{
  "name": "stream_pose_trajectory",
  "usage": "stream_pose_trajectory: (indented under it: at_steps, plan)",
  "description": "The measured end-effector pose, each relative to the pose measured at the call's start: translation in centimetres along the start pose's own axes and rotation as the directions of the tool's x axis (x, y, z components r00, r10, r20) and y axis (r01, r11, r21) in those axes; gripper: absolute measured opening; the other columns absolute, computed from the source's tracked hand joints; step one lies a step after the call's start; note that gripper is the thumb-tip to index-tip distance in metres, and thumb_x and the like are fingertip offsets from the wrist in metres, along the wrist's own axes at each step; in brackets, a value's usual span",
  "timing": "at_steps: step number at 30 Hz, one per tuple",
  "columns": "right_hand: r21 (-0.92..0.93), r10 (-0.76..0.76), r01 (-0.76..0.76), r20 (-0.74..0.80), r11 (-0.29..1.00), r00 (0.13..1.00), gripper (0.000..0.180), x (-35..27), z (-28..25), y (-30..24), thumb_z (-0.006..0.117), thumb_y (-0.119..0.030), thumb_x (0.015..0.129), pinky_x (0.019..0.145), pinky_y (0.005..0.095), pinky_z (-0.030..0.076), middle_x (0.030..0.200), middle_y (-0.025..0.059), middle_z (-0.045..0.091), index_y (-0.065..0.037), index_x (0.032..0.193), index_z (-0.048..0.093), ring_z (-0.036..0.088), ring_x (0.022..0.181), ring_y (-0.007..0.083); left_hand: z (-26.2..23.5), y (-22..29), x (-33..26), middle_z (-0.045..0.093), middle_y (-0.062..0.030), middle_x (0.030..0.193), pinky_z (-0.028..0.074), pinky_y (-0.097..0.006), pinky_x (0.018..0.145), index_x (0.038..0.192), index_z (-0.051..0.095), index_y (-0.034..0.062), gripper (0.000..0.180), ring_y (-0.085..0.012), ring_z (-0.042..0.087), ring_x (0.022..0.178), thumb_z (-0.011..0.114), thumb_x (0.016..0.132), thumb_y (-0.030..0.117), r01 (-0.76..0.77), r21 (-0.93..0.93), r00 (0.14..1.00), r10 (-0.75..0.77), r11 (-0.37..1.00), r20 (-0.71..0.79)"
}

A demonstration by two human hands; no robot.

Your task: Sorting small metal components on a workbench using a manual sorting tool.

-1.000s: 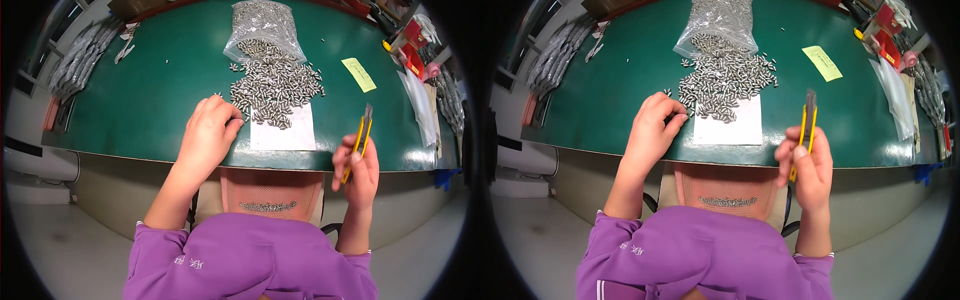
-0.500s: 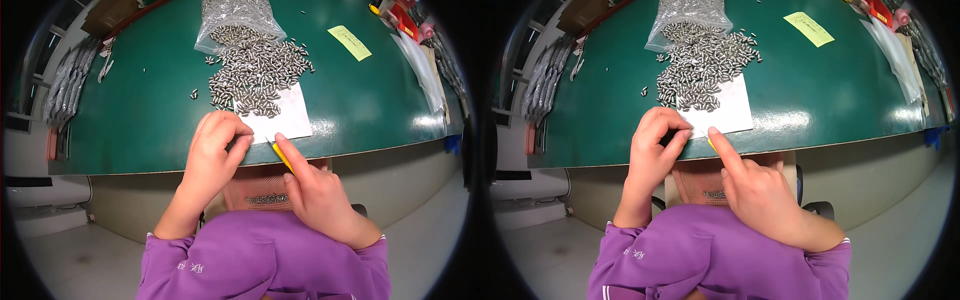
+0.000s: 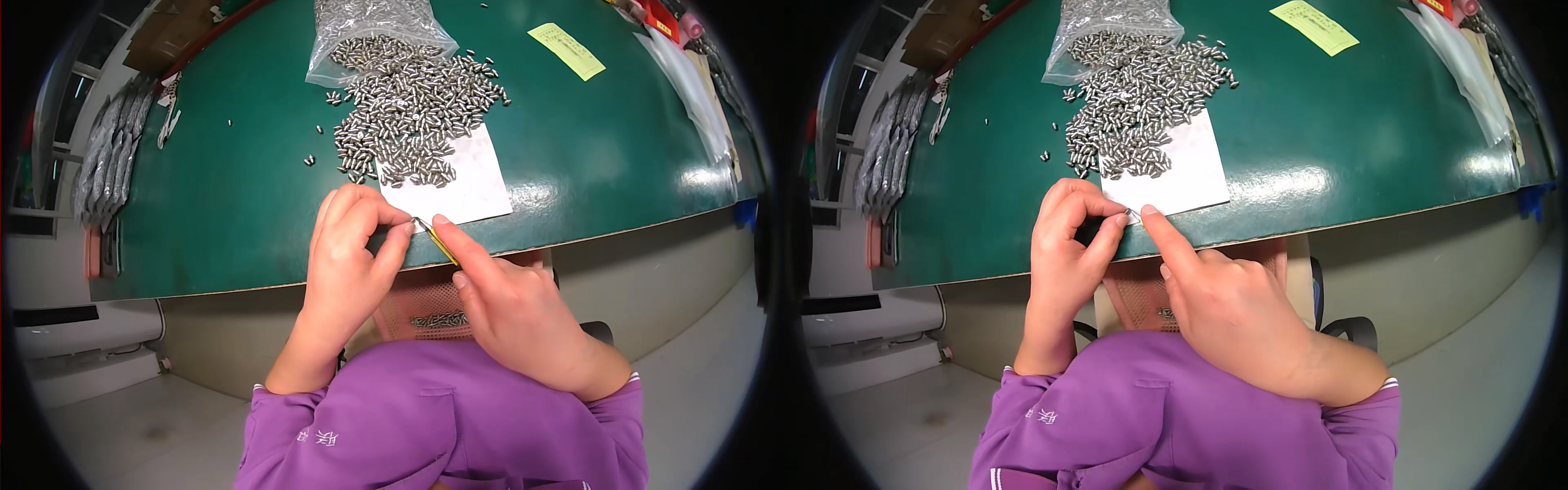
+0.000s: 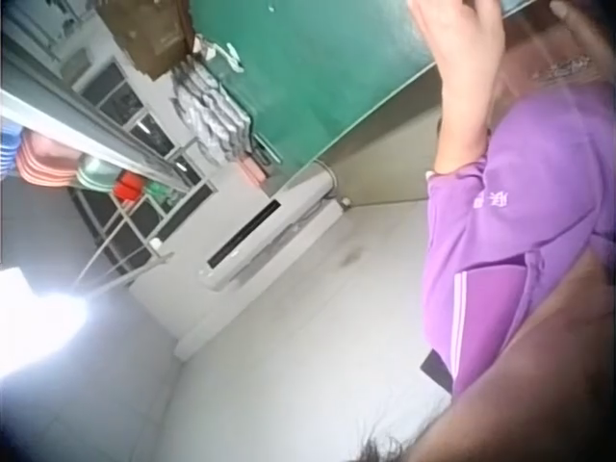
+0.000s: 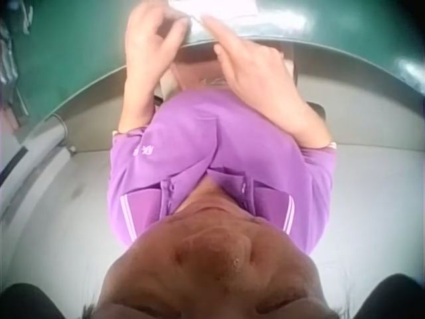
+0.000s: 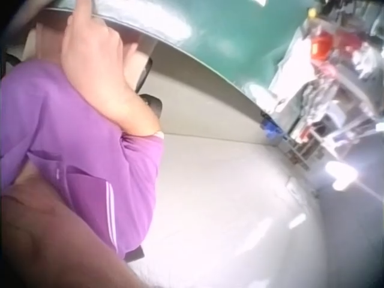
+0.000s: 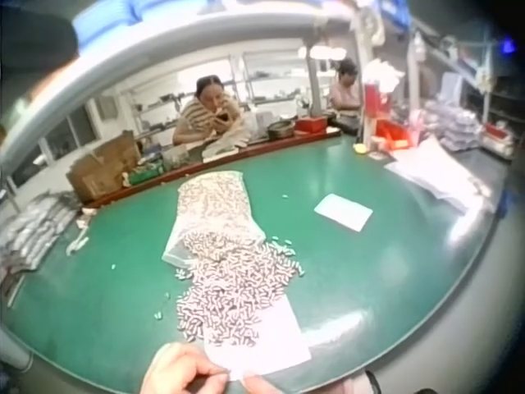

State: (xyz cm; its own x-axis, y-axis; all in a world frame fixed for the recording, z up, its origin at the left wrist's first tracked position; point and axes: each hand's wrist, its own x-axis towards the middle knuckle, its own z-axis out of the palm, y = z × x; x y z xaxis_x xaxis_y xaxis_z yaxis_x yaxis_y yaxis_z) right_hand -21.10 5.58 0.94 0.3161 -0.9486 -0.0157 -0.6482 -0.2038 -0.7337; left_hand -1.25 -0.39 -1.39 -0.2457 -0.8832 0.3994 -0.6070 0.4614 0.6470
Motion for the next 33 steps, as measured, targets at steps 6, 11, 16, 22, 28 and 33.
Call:
stream_pose_trajectory:
  at_steps: [6,11,16,22,28,33]
  plan:
    - [0.050,0.028,-0.029,0.022,0.998,0.999,0.060,0.0,0.1,0.4,0.058,-0.005,0.096,0.082,0.0460,0.053,0.088,0.0218,0.070,-0.013,0.153,0.044,0.068,0.081,0.0399,0.2,-0.1,0.2,0.062,-0.0078,0.086,0.048,-0.038,0.075,0.080,0.065,0.0045,0.015,-0.0280,0.058,0.084,0.077,0.075,-0.002,-0.022,0.011,1.000,0.022,1.000,0.004]
    - [-0.005,0.016,-0.016,0.058,1.000,0.998,0.060,0.1,-0.4,0.1,0.058,-0.005,0.096,0.096,0.0466,0.047,0.089,0.0197,0.070,-0.012,0.154,0.044,0.067,0.090,0.0392,0.1,0.0,0.3,0.062,-0.0078,0.087,0.048,-0.038,0.074,0.079,0.064,0.0043,0.016,-0.0282,0.058,0.084,0.077,0.075,-0.003,-0.039,0.017,0.999,0.039,0.999,0.007]
    - [-0.138,0.120,-0.091,0.218,0.986,0.968,0.059,0.7,-2.1,-1.8,0.057,-0.004,0.096,0.100,0.0466,0.046,0.095,0.0182,0.071,-0.012,0.153,0.044,0.067,0.091,0.0390,-0.3,-0.1,0.2,0.062,-0.0079,0.087,0.048,-0.039,0.075,0.080,0.064,0.0040,0.015,-0.0285,0.058,0.085,0.077,0.075,-0.002,-0.032,0.030,0.999,0.031,0.999,0.017]
    - [-0.019,0.076,-0.075,0.079,0.997,0.994,0.061,-0.5,-0.5,0.1,0.056,-0.003,0.095,0.102,0.0477,0.045,0.099,0.0200,0.071,-0.013,0.153,0.044,0.068,0.093,0.0390,-1.7,0.9,-0.2,0.063,-0.0086,0.088,0.050,-0.039,0.081,0.089,0.070,0.0033,0.012,-0.0280,0.061,0.087,0.077,0.079,0.002,-0.003,-0.090,0.990,0.016,0.996,0.142]
    - [0.044,0.042,-0.043,0.036,0.998,0.998,0.062,-0.7,-0.6,0.1,0.053,0.000,0.093,0.104,0.0480,0.044,0.108,0.0225,0.070,-0.012,0.153,0.045,0.068,0.092,0.0406,-0.2,-0.8,2.1,0.061,-0.0097,0.085,0.051,-0.040,0.075,0.090,0.066,0.0028,0.012,-0.0281,0.061,0.082,0.075,0.082,0.004,0.101,0.157,0.994,-0.091,0.982,-0.067]
    - [0.070,0.143,-0.153,0.124,0.986,0.982,0.062,-0.5,-0.8,-0.1,0.053,0.001,0.093,0.106,0.0487,0.042,0.111,0.0200,0.071,-0.012,0.152,0.046,0.068,0.101,0.0387,0.1,-0.9,2.1,0.061,-0.0093,0.085,0.051,-0.040,0.075,0.088,0.065,0.0029,0.010,-0.0272,0.062,0.083,0.073,0.083,0.003,0.111,0.180,0.993,-0.101,0.977,-0.062]
